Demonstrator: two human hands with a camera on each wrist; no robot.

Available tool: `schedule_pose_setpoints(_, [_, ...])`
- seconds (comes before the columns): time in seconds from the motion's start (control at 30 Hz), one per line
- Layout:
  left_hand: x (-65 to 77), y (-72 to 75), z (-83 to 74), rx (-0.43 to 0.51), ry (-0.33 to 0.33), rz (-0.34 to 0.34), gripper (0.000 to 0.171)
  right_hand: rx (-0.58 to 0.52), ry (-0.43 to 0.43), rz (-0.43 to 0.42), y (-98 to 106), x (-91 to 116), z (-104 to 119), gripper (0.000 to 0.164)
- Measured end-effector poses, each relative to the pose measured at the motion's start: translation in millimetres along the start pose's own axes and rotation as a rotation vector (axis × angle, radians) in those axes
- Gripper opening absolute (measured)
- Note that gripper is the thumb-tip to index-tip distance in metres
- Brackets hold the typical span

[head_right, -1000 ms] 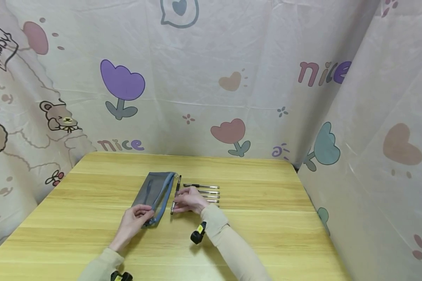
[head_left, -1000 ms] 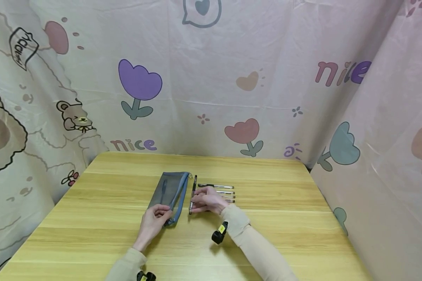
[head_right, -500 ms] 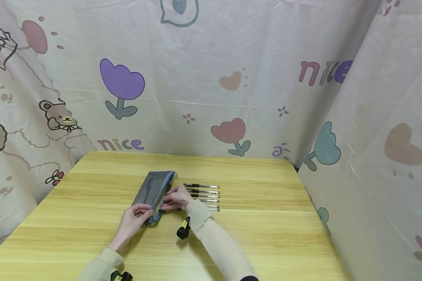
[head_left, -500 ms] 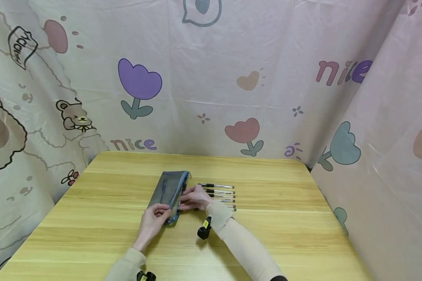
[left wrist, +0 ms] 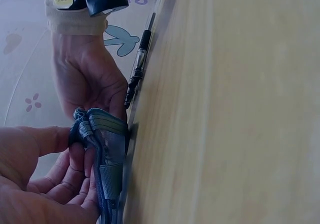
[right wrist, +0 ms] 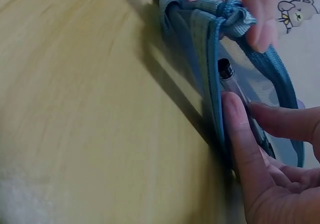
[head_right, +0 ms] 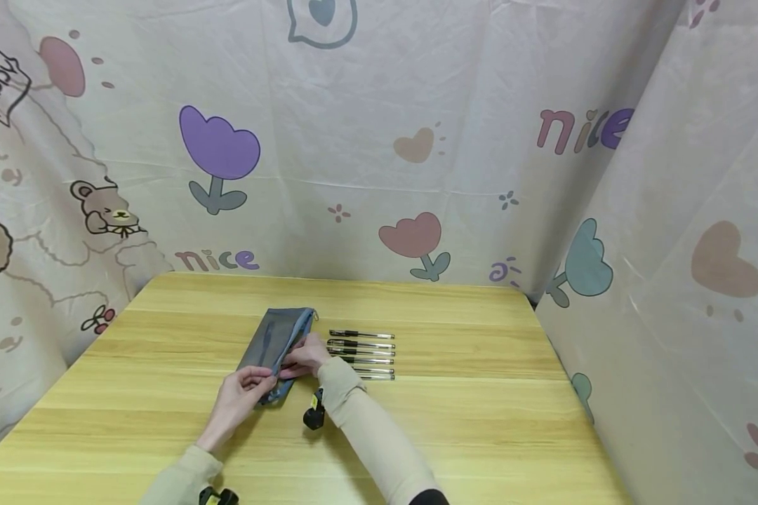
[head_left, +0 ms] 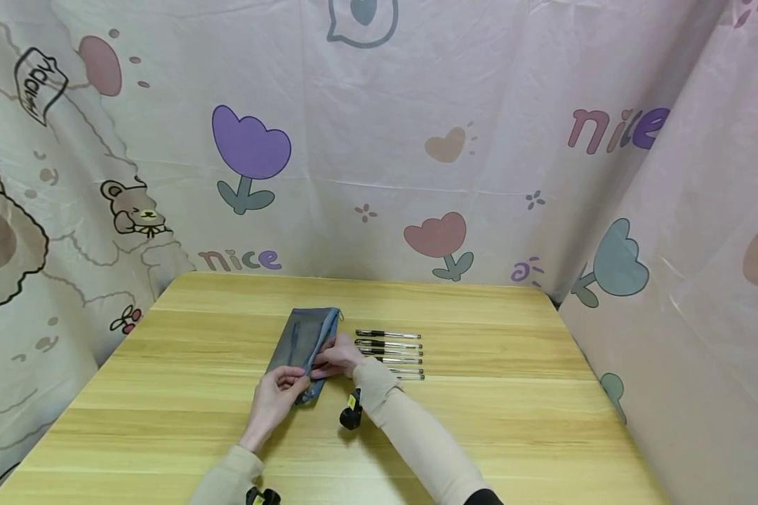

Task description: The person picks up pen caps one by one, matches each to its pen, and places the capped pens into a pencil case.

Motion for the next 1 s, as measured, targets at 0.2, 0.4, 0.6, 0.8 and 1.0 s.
schedule_pose_setpoints(0.2, [1.0,1.3,-1.4,0.011,-0.008,-0.007,0.016,0.014,0.011,-0.005,-1.4,-0.8,1.1,0.013])
schedule_pose_setpoints(0.4, [0.8,1.7,-1.2,0.005,-0.008,-0.005,0.018,-0.011,0.041,0.037,0.1,0.2,0.4,0.009])
schedule_pose_setpoints(0.6, [0.8,1.3,0.3,-0.002,0.007,-0.002,0.016,0.088,0.229,0.072,13.8,14.7,5.8,0.021])
schedule_pose_setpoints(0.8, [0.4,-0.9,1.9,-0.002,0.031,0.015,0.016,0.382,0.584,0.125,35.3,43.4,16.0,0.024])
schedule_pose_setpoints(1.0, [0.6,-1.1,3.1,-0.021,0.033,0.023,0.016,0.456,0.702,0.154,62.6,63.9,12.1,0.031])
Point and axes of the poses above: each hand's wrist, its own x-axis away from the middle knuckle, its own y-axis out of the back of the hand, z = x × y, the point moved 9 cm from there along -x, towards the middle knuckle, and after that the axes turned 14 degrees about -z, right-handed, at the moved point
